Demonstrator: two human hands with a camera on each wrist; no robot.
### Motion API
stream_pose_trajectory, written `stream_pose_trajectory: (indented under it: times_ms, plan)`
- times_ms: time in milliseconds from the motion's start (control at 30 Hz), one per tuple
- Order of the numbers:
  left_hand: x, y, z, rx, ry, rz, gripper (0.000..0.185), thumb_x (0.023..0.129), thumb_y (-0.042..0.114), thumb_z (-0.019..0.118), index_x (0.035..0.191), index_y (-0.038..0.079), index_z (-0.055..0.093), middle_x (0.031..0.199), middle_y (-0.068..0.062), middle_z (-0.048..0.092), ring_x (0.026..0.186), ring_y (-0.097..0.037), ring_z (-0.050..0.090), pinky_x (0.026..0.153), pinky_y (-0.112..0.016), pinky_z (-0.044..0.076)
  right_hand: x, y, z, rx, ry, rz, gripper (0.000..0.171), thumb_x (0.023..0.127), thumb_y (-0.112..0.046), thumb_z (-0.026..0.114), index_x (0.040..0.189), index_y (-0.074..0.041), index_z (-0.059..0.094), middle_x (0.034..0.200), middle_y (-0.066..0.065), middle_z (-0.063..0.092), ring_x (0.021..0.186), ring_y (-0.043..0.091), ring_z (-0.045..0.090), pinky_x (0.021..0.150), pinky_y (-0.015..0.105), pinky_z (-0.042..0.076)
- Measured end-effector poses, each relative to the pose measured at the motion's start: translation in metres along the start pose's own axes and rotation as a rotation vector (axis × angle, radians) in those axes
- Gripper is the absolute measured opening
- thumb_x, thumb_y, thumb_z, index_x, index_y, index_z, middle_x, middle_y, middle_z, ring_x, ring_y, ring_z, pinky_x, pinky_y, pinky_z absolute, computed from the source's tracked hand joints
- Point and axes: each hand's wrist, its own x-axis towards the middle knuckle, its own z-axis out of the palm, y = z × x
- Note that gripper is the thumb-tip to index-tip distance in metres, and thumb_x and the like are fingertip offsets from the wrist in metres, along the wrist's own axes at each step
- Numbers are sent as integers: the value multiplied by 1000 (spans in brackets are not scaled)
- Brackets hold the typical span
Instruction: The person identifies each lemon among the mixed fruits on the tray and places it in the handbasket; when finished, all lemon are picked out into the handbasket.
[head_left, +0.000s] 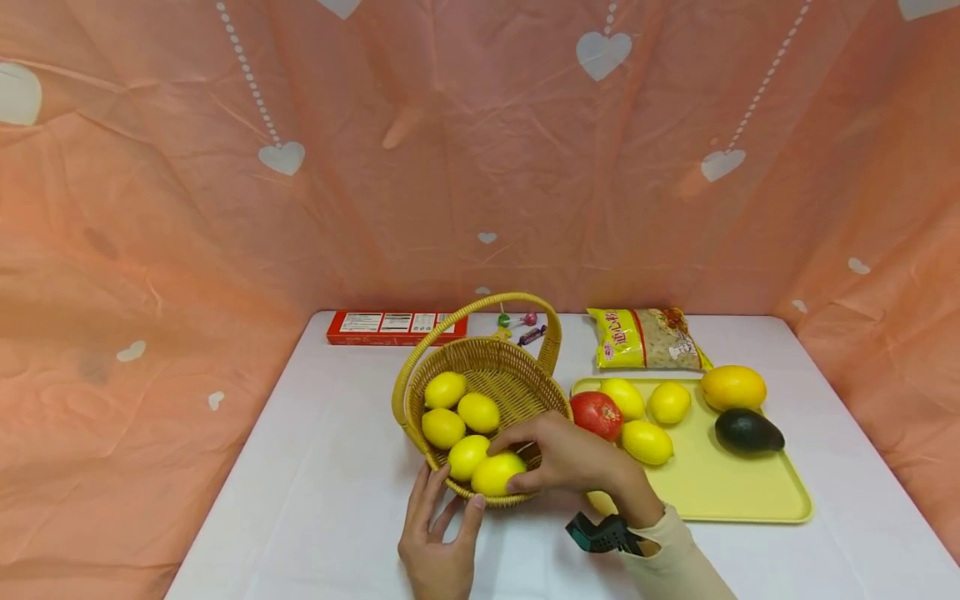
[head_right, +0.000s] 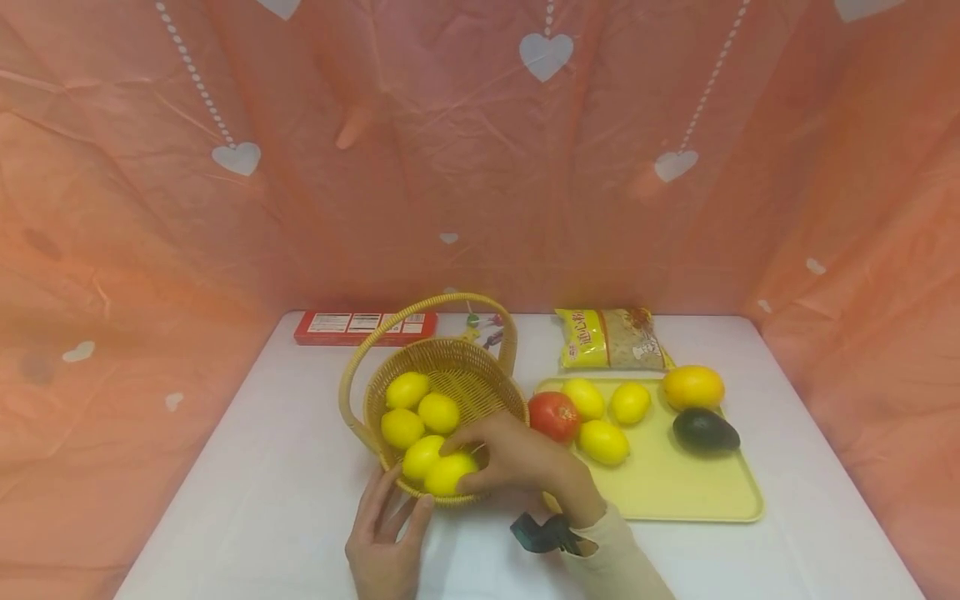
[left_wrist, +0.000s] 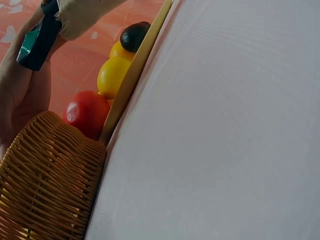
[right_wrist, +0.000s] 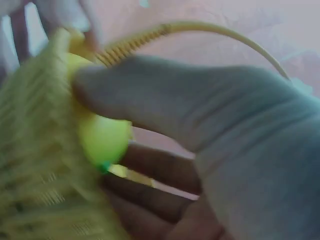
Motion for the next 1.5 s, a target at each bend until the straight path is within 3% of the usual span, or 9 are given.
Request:
stream_pose_trajectory:
  times_ms: [167,367,567,800,900,1067,1167,1267,1500]
  plan:
    - [0,1,0,-11,1,-3,53,88,1,91,138,4,74,161,-24,54,130,3,62,98,-24,67,4,-2,2,21,50,-46,39,95,-28,89,131,-18,80,129,-4,80,120,15,73,109,37,65]
    - [1,-2,0,-11,2,-6,55,87,-3,91,139,2,73,162,-23,53,131,4,62,99,-24,67,-23,15,-28,162,171,-19,39,97,-17,86,135,-16,79,132,2,79,117,18,74,105,45,67]
    - [1,-4,0,17,1,-7,56,86,-4,91,139,2,73,162,-21,54,130,6,61,98,-27,67,-69,55,-66,278,341,56,40,99,-8,81,138,-3,74,137,20,75,125,25,74,105,30,66]
    - [1,-8,-1,9,0,0,58,85,-5,91,139,2,73,162,-19,53,130,5,62,98,-27,67,-118,93,-84,309,572,181,37,105,-4,73,140,8,68,131,-9,78,118,5,74,95,16,65]
    - [1,-8,-2,19,5,-12,57,86,-3,92,139,4,73,162,-19,53,130,6,62,98,-26,67,-129,104,-85,237,633,254,40,105,-9,75,141,8,68,133,-4,77,120,2,71,98,9,59]
    - [0,-7,-2,23,14,-23,57,86,-2,92,140,4,74,163,-19,53,130,7,61,98,-25,67,-135,111,-91,11,583,425,44,104,-22,79,143,-4,71,145,18,70,136,29,60,105,8,50]
    - [1,-8,-1,18,14,-15,57,86,-2,91,140,4,73,163,-18,53,130,6,61,98,-26,67,-135,111,-94,-64,530,473,44,101,-18,82,142,-7,73,147,25,67,137,44,56,118,39,53]
    - [1,-8,-1,17,12,-4,57,86,-2,92,140,3,73,163,-18,53,131,6,61,98,-26,67,-134,111,-95,-131,492,493,44,97,-13,83,139,-6,74,143,28,68,131,49,59,114,67,52]
    - [2,-8,0,20,2,-3,57,86,-2,92,139,3,73,162,-20,53,131,5,62,98,-26,67,-131,114,-91,-194,438,535,49,97,-15,84,143,-4,71,138,27,70,114,39,68,102,58,63]
